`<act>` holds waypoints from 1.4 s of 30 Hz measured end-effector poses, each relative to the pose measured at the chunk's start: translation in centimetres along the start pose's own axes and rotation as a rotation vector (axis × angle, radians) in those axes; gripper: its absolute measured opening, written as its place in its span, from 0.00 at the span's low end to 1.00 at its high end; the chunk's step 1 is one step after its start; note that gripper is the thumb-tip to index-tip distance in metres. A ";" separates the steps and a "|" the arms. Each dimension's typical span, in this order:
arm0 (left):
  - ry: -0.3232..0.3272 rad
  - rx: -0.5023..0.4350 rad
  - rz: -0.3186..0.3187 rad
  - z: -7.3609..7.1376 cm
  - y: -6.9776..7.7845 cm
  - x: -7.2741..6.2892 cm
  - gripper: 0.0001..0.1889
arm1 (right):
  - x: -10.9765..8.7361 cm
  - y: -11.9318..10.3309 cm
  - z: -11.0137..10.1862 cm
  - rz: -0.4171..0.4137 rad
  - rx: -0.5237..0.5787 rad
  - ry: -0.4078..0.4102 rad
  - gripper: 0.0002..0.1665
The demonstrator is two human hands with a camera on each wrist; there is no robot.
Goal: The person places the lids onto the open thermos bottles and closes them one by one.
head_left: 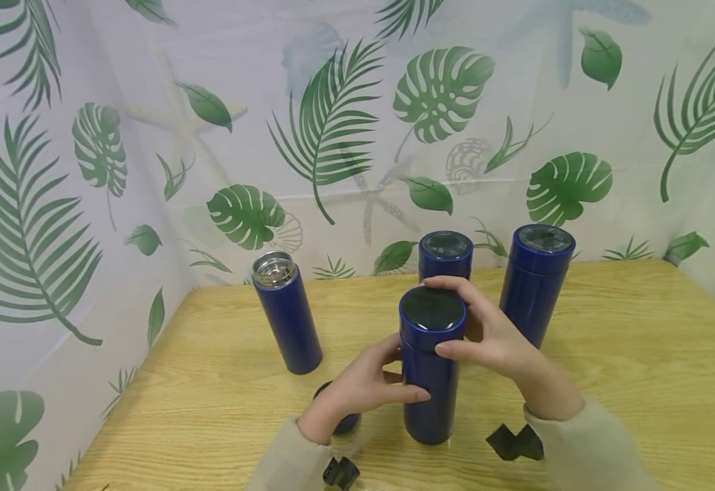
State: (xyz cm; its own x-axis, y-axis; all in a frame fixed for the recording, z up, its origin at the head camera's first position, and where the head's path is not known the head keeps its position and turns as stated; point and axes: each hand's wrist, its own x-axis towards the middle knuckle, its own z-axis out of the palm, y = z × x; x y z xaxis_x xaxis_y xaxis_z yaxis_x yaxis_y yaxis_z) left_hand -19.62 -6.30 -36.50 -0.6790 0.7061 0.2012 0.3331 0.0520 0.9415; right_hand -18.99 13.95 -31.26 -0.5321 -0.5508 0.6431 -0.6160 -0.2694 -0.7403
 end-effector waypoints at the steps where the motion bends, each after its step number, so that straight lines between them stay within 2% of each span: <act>1: 0.001 0.000 -0.001 0.0 -0.1 0.0 0.35 | 0.0 0.2 -0.1 0.006 0.031 -0.005 0.33; 7: 0.002 0.000 -0.001 0.0 0.0 0.0 0.36 | -0.3 0.6 -0.4 0.046 0.158 -0.030 0.32; 11: 0.009 0.006 -0.010 0.1 0.0 0.0 0.36 | -0.1 0.3 -0.2 0.035 0.104 -0.020 0.32; 15: 0.017 0.018 -0.013 0.2 0.0 -0.1 0.36 | 0.0 -0.6 0.3 0.058 -0.058 0.036 0.33; 22: 0.065 0.054 -0.044 0.6 0.5 -0.1 0.35 | 0.4 -1.8 2.1 0.299 -0.540 0.265 0.38; 25: 0.078 0.060 -0.055 0.8 1.3 -0.1 0.34 | 0.4 -1.9 2.4 0.333 -0.642 0.302 0.40; 26: 0.080 0.059 -0.058 0.8 1.7 -0.2 0.34 | 0.4 -1.9 2.3 0.321 -0.642 0.286 0.40; 28: 0.080 0.058 -0.064 0.8 2.4 -0.2 0.34 | 0.2 -1.8 1.8 0.275 -0.572 0.213 0.41; 32: 0.079 0.049 -0.076 0.8 3.3 -0.4 0.32 | -0.1 -1.4 0.3 0.147 -0.263 0.030 0.44; 33: 0.080 0.049 -0.078 0.9 3.4 -0.3 0.32 | -0.1 -1.3 0.0 0.117 -0.184 -0.003 0.45; 35: 0.080 0.047 -0.078 0.9 3.4 -0.3 0.32 | -0.1 -1.1 -0.4 0.075 -0.100 -0.029 0.46; 38: 0.084 0.053 -0.076 0.9 3.4 -0.3 0.32 | -0.1 -1.1 -0.3 0.099 -0.136 0.021 0.48; 42: 0.095 0.062 -0.083 0.9 3.5 -0.4 0.33 | 0.2 -1.7 1.0 0.237 -0.397 0.177 0.51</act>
State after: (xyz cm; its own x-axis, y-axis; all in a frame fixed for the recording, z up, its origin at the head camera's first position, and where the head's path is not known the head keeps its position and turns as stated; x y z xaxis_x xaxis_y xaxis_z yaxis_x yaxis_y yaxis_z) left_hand -17.58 -5.73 -33.54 -0.7634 0.6280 0.1510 0.3111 0.1526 0.9380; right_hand -17.52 13.54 -30.08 -0.7535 -0.4087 0.5149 -0.6215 0.1874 -0.7607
